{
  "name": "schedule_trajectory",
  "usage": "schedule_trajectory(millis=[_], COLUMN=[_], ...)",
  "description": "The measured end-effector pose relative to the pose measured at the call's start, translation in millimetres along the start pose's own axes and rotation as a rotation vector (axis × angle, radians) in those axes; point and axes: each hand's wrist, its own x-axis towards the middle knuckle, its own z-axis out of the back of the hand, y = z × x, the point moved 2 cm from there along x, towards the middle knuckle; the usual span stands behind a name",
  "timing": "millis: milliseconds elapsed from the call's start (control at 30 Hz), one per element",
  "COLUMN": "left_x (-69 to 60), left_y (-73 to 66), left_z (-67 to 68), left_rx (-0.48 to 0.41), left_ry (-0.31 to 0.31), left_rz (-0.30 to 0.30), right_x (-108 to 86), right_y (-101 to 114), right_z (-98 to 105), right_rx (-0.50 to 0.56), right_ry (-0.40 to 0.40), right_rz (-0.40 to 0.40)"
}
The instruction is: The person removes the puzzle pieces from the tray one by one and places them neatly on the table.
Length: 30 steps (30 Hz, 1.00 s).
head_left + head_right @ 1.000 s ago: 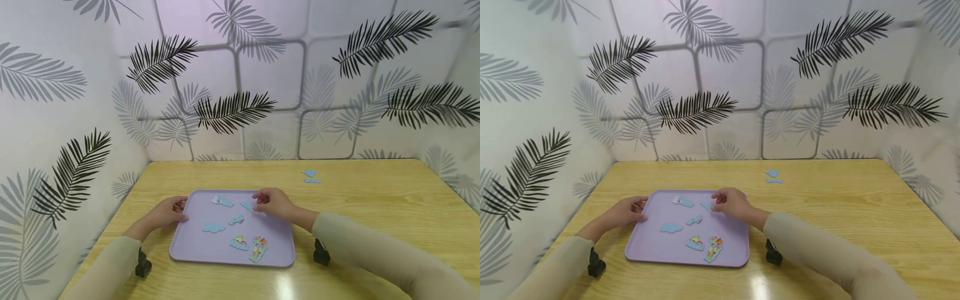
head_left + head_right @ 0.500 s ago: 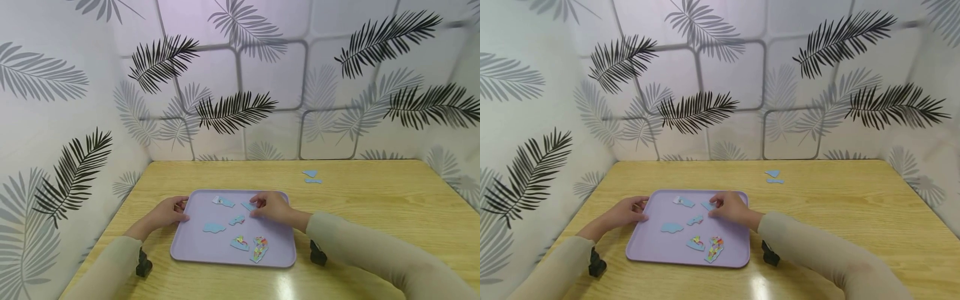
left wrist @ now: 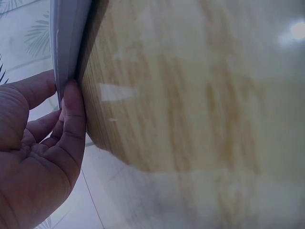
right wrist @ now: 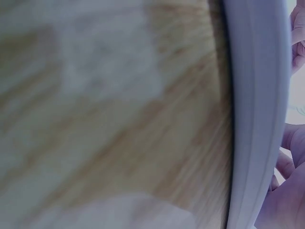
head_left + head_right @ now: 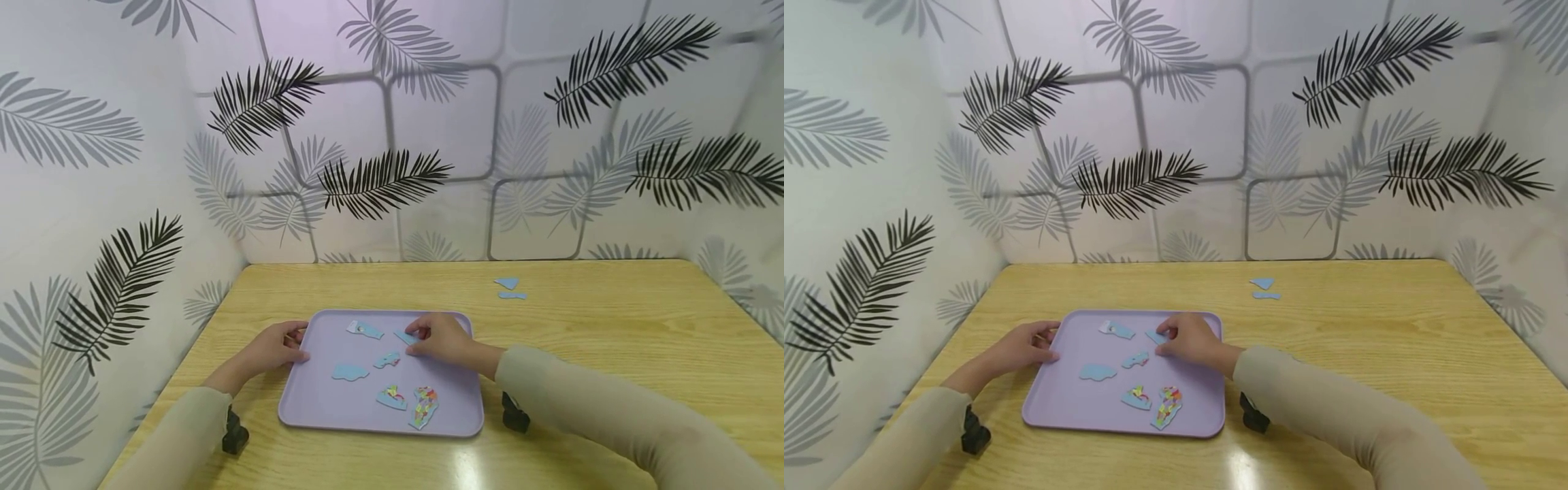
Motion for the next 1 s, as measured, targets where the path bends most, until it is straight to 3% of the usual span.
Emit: schedule_trajectory(millis=[1000], left_x=[-1.2], left_y=[-0.4], left_z=[-0.5], left_rx=[-0.003], left_ry=[-0.012], left_rz=[-0.008], right_x=[3.8], right_y=[-3.9], right_z=[3.6], right_rx=[-0.005], right_ry=[0.052], right_rz=[0.012])
